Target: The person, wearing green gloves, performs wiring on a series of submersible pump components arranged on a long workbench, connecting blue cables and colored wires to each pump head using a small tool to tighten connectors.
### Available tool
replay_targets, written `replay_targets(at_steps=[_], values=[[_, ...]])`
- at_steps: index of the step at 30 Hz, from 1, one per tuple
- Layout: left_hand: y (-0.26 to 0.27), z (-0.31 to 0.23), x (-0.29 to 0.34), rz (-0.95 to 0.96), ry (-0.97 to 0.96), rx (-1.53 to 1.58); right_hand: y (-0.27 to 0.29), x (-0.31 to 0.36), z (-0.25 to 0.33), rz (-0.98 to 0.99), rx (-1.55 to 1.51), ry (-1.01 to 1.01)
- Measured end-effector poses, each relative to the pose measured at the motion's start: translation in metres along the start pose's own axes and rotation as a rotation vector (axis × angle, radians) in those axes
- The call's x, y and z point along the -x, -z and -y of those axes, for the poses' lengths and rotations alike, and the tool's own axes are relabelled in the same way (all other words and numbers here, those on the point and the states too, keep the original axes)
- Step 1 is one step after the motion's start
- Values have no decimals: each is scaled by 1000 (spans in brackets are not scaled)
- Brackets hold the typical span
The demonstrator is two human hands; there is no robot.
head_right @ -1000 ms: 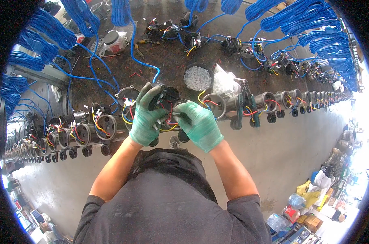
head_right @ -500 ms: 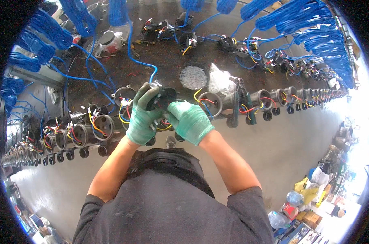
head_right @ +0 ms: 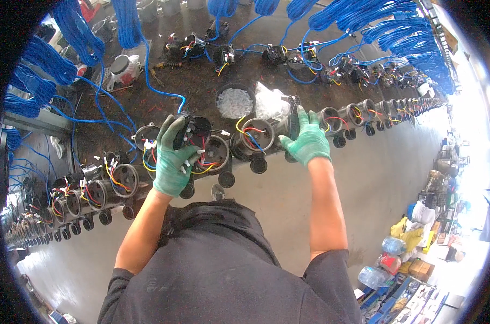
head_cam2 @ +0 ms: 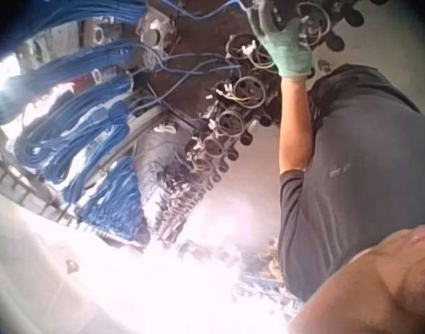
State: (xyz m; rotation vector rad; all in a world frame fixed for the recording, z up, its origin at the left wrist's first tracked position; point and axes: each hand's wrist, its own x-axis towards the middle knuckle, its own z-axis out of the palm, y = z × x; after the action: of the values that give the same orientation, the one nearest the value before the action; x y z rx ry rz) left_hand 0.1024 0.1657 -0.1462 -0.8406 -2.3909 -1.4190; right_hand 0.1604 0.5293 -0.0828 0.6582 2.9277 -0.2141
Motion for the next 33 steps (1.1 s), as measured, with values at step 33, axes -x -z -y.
replay_targets(at_steps=[33], values=[[0, -4, -1, -20, 113, 197, -46, 97, 126, 59, -381, 538]])
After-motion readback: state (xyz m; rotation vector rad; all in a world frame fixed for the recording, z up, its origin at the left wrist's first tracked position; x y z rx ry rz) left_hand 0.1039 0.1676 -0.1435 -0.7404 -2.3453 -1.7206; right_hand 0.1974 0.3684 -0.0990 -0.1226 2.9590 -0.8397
